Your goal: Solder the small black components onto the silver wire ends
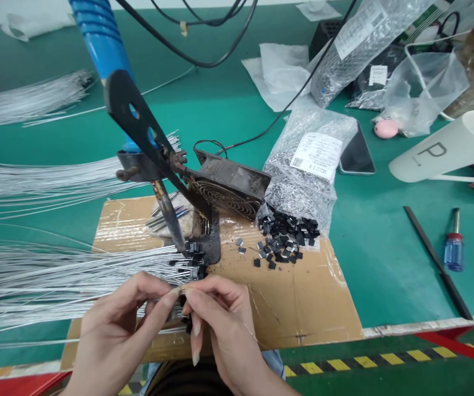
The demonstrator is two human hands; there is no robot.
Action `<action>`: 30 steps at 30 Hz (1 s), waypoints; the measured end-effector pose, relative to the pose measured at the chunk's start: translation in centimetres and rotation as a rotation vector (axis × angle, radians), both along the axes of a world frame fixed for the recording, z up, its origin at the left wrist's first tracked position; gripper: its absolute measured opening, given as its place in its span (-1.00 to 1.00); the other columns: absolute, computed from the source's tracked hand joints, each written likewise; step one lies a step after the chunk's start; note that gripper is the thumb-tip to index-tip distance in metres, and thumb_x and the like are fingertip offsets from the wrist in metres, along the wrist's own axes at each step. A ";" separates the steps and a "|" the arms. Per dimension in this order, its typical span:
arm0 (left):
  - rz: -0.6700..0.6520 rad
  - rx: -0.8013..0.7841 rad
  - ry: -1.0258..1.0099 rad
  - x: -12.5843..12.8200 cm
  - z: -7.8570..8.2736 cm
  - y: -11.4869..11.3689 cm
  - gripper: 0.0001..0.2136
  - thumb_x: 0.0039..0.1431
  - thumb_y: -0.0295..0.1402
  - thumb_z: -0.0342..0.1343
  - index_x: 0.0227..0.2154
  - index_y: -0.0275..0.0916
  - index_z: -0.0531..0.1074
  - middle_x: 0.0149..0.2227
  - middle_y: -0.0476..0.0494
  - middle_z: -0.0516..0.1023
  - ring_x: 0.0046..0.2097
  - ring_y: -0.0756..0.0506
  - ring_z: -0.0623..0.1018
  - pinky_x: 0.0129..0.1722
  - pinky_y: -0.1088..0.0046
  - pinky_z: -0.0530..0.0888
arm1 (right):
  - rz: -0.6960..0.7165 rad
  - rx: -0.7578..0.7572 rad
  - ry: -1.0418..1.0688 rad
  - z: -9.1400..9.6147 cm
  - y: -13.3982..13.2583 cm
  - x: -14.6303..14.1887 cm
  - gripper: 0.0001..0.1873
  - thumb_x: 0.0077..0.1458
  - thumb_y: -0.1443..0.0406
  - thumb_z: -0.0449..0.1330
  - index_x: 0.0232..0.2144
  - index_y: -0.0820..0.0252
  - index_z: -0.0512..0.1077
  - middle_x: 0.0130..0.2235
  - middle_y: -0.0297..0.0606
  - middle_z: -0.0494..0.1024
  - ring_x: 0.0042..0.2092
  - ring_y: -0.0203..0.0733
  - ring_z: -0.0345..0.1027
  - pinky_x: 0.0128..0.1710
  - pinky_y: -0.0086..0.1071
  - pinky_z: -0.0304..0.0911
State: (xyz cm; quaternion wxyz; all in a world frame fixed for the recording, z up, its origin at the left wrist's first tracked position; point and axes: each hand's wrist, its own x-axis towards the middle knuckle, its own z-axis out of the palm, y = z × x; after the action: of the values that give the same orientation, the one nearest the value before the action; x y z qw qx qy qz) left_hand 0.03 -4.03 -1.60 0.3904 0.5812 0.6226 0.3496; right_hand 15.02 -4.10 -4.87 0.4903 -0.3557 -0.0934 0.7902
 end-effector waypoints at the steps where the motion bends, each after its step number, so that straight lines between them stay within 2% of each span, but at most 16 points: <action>1: -0.017 0.004 0.002 -0.2 -0.2 0.0 -0.85 0.35 -0.39 0.19 -0.38 -0.12 0.54 -0.48 0.06 0.54 -0.47 0.03 0.46 -0.49 0.57 0.38 | -0.004 -0.002 -0.002 0.0 0.0 -0.1 -0.78 0.13 0.16 0.48 -0.41 0.20 0.70 -0.59 -0.43 0.49 -0.74 -0.55 0.21 -0.76 -0.71 0.12; 5: -0.036 -0.020 -0.006 -0.5 -0.6 0.3 -0.84 0.37 -0.35 0.19 -0.37 -0.15 0.53 -0.47 0.04 0.53 -0.45 0.01 0.49 -0.49 0.55 0.39 | -0.012 -0.012 -0.031 0.0 -0.2 -0.3 -0.77 0.13 0.15 0.48 -0.40 0.21 0.70 -0.55 -0.39 0.54 -0.73 -0.54 0.23 -0.74 -0.71 0.16; 12: 0.050 -0.088 -0.051 0.3 0.4 0.5 -0.81 0.34 -0.32 0.19 -0.42 -0.17 0.53 -0.50 0.01 0.53 -0.47 -0.01 0.44 -0.50 0.49 0.32 | -0.005 -0.016 -0.026 0.0 0.2 -0.1 -0.74 0.10 0.13 0.49 -0.39 0.22 0.70 -0.53 -0.38 0.53 -0.72 -0.51 0.23 -0.77 -0.66 0.18; 22: 0.016 -0.030 -0.005 0.1 -0.2 0.2 -0.83 0.36 -0.34 0.20 -0.40 -0.13 0.54 -0.48 0.03 0.53 -0.47 0.01 0.45 -0.50 0.49 0.33 | -0.013 -0.029 -0.037 -0.1 0.2 -0.2 -0.72 0.11 0.14 0.49 -0.47 0.24 0.66 -0.61 -0.41 0.49 -0.75 -0.50 0.24 -0.78 -0.68 0.14; 27: 0.046 -0.035 0.005 0.3 -0.1 0.2 -0.82 0.36 -0.34 0.20 -0.41 -0.13 0.54 -0.48 0.04 0.52 -0.45 0.00 0.47 -0.47 0.48 0.34 | -0.005 -0.016 -0.044 -0.1 0.2 -0.1 -0.70 0.13 0.13 0.48 -0.48 0.24 0.66 -0.65 -0.42 0.46 -0.76 -0.49 0.23 -0.78 -0.68 0.15; 30: 0.008 -0.005 0.023 0.1 -0.2 0.2 -0.83 0.36 -0.36 0.19 -0.39 -0.12 0.54 -0.48 0.05 0.51 -0.47 0.01 0.45 -0.49 0.51 0.35 | -0.007 -0.017 -0.039 -0.1 0.3 -0.1 -0.71 0.11 0.14 0.49 -0.49 0.23 0.65 -0.65 -0.42 0.46 -0.76 -0.48 0.24 -0.78 -0.67 0.14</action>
State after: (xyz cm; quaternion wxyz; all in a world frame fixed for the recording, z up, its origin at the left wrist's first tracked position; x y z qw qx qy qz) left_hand 0.11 -3.85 -1.77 0.3832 0.5817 0.6303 0.3427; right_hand 14.89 -3.84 -4.93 0.4880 -0.3754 -0.0948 0.7822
